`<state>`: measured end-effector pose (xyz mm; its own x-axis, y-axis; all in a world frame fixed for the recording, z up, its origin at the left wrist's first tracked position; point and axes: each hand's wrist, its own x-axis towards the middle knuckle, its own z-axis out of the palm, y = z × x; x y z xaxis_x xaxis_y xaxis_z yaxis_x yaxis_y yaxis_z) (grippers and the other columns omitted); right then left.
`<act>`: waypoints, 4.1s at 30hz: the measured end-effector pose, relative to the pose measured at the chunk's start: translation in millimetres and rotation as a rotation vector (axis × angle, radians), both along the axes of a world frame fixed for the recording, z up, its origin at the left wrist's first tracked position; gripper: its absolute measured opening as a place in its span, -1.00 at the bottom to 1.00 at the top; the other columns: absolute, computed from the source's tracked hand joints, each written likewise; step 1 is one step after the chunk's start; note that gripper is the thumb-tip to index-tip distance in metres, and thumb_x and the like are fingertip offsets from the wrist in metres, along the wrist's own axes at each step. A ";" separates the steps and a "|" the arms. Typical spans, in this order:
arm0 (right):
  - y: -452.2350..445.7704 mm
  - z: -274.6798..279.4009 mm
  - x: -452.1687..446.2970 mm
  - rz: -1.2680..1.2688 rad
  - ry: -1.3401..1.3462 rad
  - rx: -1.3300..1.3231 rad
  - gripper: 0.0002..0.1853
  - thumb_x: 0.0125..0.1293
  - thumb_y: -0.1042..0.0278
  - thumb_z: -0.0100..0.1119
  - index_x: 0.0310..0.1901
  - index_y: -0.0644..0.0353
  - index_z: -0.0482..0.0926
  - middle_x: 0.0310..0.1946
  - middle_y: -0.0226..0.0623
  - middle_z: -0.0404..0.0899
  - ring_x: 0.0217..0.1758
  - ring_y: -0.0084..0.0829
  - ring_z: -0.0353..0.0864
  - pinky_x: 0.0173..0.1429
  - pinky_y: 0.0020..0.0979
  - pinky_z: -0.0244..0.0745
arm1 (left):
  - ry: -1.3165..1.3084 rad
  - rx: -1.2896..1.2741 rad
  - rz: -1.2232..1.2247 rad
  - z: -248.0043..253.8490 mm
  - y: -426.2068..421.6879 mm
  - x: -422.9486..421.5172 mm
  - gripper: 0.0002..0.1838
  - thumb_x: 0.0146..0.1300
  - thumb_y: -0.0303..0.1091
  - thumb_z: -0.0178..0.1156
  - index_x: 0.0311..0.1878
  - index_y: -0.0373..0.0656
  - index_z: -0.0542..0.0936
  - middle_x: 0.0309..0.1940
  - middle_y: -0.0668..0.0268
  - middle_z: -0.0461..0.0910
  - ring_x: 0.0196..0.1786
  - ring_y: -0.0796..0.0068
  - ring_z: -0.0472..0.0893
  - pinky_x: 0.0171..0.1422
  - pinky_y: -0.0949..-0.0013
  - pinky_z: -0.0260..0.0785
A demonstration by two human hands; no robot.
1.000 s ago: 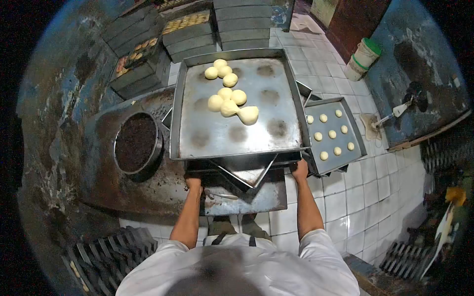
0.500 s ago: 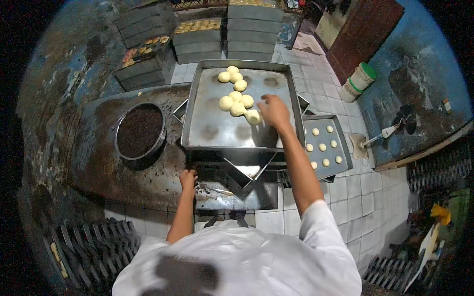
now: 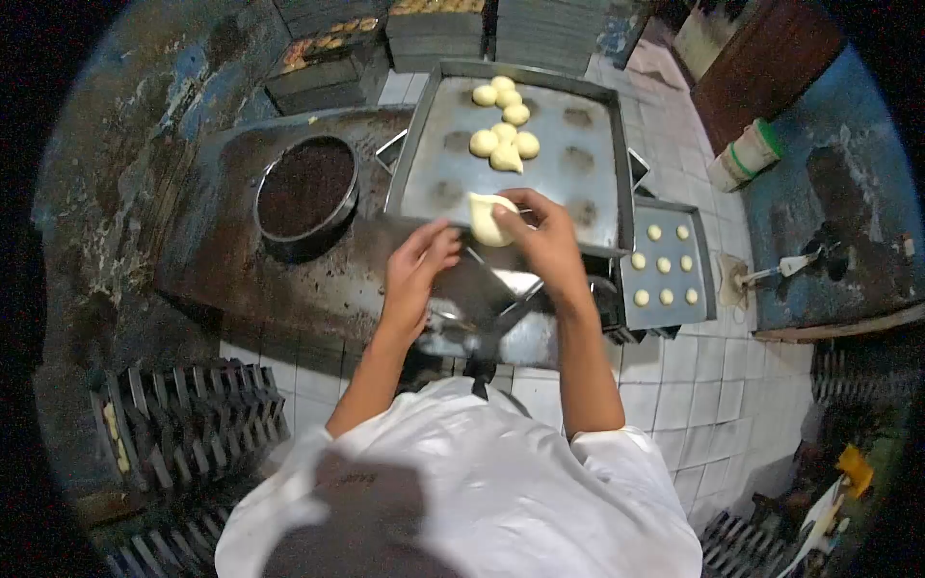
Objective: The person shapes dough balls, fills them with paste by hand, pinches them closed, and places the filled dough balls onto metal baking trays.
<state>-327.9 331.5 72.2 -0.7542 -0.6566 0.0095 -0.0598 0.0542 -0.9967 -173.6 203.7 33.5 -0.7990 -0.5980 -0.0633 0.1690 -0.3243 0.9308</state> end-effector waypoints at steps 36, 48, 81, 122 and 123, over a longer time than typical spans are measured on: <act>-297.3 -155.1 158.4 0.326 0.743 0.682 -0.84 0.37 0.32 0.23 -0.11 0.13 0.47 -0.35 -0.07 0.59 -0.21 0.12 0.62 -0.21 0.00 0.48 | 0.060 0.881 0.528 -150.9 -363.0 238.6 -0.60 0.52 -0.17 0.17 0.24 -0.24 0.50 0.21 0.24 0.58 0.30 0.34 0.56 0.42 0.22 0.38; -472.6 -177.3 129.2 0.779 0.774 0.740 -0.83 0.28 0.29 0.26 -0.13 0.08 0.60 -0.37 0.04 0.67 -0.22 0.04 0.71 -0.20 -0.01 0.54 | 0.021 0.892 0.645 -163.2 -392.3 253.0 -0.65 0.47 -0.21 0.23 0.17 -0.23 0.56 0.12 0.26 0.64 0.21 0.37 0.62 0.37 0.21 0.44; -85.0 -121.3 136.6 0.218 -0.714 -0.127 -0.47 0.53 0.04 0.11 0.37 0.22 0.46 0.26 -0.17 0.56 0.29 -0.32 0.55 0.35 -0.31 0.42 | 0.096 0.920 -0.069 -99.5 -95.2 98.4 -0.39 0.47 0.03 0.11 0.29 -0.36 0.44 0.20 0.04 0.56 0.30 0.14 0.53 0.49 0.07 0.30; -275.6 -5.8 256.3 -0.086 0.644 0.192 -0.66 0.08 0.42 0.49 -0.06 0.19 0.71 -0.20 -0.12 0.59 -0.15 -0.11 0.68 -0.07 -0.25 0.56 | 0.210 0.256 0.213 9.4 -257.3 158.6 -0.75 0.48 -0.39 0.24 0.10 -0.33 0.65 -0.14 0.21 0.72 -0.12 0.51 0.68 0.01 0.45 0.55; -280.3 -3.7 254.2 -0.093 0.646 0.193 -0.66 0.08 0.42 0.49 -0.06 0.19 0.71 -0.20 -0.12 0.59 -0.15 -0.11 0.68 -0.07 -0.25 0.56 | 0.203 0.181 0.205 13.0 -256.2 160.9 -0.72 0.48 -0.38 0.24 0.14 -0.34 0.64 -0.08 0.17 0.73 -0.07 0.50 0.69 0.04 0.45 0.54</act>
<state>-73.7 51.2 68.5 -0.6900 -0.6244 0.3661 -0.6263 0.2615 -0.7344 -12.7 -52.5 46.4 -0.6706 -0.7410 -0.0350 0.4239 -0.4215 0.8016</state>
